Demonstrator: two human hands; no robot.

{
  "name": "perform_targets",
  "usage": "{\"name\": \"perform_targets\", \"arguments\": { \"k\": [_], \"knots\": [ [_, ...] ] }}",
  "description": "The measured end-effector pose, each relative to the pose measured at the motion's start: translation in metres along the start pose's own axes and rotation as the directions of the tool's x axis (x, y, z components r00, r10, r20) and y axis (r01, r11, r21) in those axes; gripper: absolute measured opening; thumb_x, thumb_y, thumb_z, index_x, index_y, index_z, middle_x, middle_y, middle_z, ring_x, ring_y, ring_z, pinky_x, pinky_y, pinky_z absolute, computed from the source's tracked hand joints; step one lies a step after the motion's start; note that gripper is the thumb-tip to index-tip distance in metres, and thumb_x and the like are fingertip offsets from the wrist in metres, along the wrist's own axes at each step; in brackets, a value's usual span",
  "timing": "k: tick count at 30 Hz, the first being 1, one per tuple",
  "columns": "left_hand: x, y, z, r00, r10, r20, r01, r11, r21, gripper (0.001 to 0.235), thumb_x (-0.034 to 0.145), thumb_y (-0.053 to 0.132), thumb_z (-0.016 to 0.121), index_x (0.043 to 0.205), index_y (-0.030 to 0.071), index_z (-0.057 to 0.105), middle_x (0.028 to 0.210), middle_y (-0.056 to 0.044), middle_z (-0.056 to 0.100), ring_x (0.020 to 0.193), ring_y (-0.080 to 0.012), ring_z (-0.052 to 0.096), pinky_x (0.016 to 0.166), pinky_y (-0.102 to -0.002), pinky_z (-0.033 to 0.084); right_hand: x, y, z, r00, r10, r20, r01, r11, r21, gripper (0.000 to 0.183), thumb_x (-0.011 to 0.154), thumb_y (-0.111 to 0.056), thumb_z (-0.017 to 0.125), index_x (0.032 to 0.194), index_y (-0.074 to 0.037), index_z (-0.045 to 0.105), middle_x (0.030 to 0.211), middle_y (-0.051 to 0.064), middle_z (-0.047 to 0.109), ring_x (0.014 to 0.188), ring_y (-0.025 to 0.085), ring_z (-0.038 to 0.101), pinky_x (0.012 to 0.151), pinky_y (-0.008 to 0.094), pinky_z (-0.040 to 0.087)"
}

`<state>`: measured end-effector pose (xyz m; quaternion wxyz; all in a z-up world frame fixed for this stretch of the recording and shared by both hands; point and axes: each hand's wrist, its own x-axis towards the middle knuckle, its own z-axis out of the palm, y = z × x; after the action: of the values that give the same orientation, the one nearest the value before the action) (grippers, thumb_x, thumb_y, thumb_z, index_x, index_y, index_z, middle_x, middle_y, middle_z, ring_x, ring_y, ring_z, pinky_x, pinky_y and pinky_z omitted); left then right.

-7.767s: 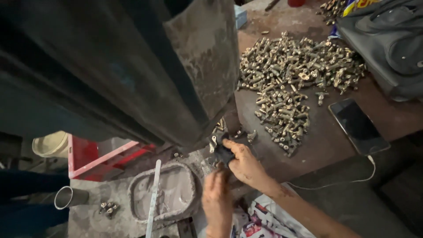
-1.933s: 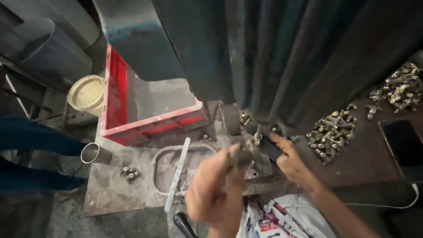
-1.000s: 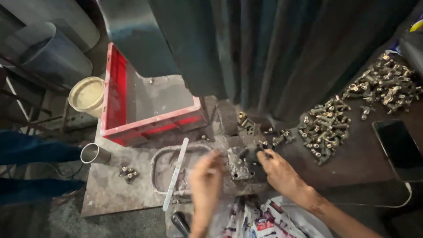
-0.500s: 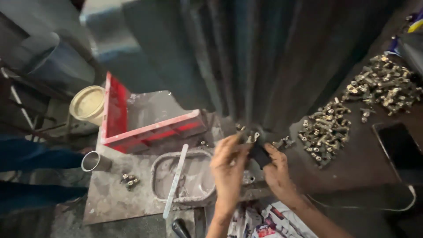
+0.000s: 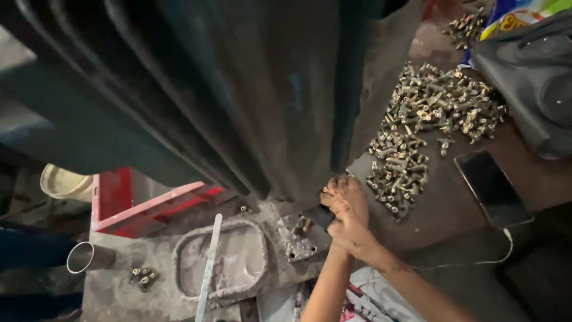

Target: The recorder is fabricating small metal parts by manually sorting and placing them into a fixture at a workbench.

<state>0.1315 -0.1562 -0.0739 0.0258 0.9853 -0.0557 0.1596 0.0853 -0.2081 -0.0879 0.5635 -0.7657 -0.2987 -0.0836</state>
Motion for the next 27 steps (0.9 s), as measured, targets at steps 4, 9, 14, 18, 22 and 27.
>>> {"name": "perform_targets", "arguments": {
  "k": [4, 9, 14, 18, 22, 27],
  "knots": [
    [-0.026, -0.011, -0.038, 0.977, -0.21, -0.047, 0.138, 0.778, -0.613, 0.015, 0.084, 0.021, 0.067, 0.096, 0.014, 0.063, 0.097, -0.006, 0.064, 0.096, -0.0236, 0.062, 0.077, -0.044, 0.051, 0.013, 0.019, 0.003, 0.983, 0.184, -0.016, -0.183, 0.982, 0.042, 0.059, 0.082, -0.006, 0.052, 0.14, 0.006, 0.052, 0.141, 0.019, 0.058, 0.137, 0.029, 0.052, 0.115, 0.038, 0.037],
    [-0.118, -0.034, -0.01, 0.833, -0.034, 0.553, 0.483, -0.446, -0.754, 0.024, 0.102, 0.006, 0.07, 0.112, -0.013, 0.06, 0.099, -0.015, 0.064, 0.081, -0.0209, 0.062, 0.067, -0.035, 0.054, 0.088, -0.045, -0.039, 0.816, 0.378, 0.438, -0.533, 0.785, 0.316, 0.024, 0.094, -0.009, 0.068, 0.113, 0.006, 0.072, 0.096, 0.014, 0.076, 0.089, 0.019, 0.072, 0.082, 0.033, 0.058],
    [-0.139, -0.066, -0.117, 0.552, 0.184, 0.813, 0.638, -0.721, -0.27, 0.032, 0.083, 0.011, 0.064, 0.114, 0.009, 0.061, 0.093, -0.006, 0.072, 0.086, -0.025, 0.075, 0.078, -0.04, 0.063, 0.115, -0.06, -0.056, 0.731, 0.247, 0.636, -0.506, 0.821, 0.263, 0.028, 0.097, -0.021, 0.066, 0.113, -0.001, 0.077, 0.089, 0.005, 0.078, 0.085, 0.011, 0.071, 0.077, 0.027, 0.056],
    [-0.131, -0.079, -0.152, 0.617, 0.224, 0.754, 0.66, -0.669, -0.341, 0.033, 0.09, 0.013, 0.065, 0.121, 0.002, 0.069, 0.098, -0.006, 0.071, 0.092, -0.0201, 0.074, 0.084, -0.037, 0.063, 0.115, -0.072, -0.054, 0.708, 0.359, 0.609, -0.574, 0.795, 0.198, 0.028, 0.095, -0.022, 0.068, 0.111, -0.001, 0.077, 0.09, 0.005, 0.077, 0.084, 0.011, 0.071, 0.076, 0.027, 0.056],
    [-0.117, -0.079, -0.185, 0.843, 0.007, 0.538, 0.507, -0.346, -0.79, 0.027, 0.094, 0.007, 0.07, 0.12, -0.001, 0.068, 0.107, -0.012, 0.073, 0.092, -0.0219, 0.076, 0.081, -0.036, 0.061, 0.11, -0.072, -0.055, 0.734, 0.324, 0.597, -0.584, 0.749, 0.313, 0.03, 0.095, -0.023, 0.068, 0.115, -0.001, 0.074, 0.095, 0.004, 0.076, 0.088, 0.01, 0.07, 0.079, 0.027, 0.055],
    [-0.12, -0.099, -0.103, 0.931, 0.137, -0.339, -0.341, 0.657, -0.672, 0.051, 0.082, -0.001, 0.067, 0.132, 0.003, 0.068, 0.123, -0.016, 0.067, 0.1, -0.0296, 0.073, 0.08, -0.035, 0.061, 0.107, -0.045, -0.051, 0.788, 0.22, 0.575, -0.426, 0.869, 0.251, 0.033, 0.096, -0.024, 0.067, 0.118, 0.0, 0.075, 0.098, 0.003, 0.077, 0.087, 0.009, 0.069, 0.078, 0.026, 0.055]
  ]
}}
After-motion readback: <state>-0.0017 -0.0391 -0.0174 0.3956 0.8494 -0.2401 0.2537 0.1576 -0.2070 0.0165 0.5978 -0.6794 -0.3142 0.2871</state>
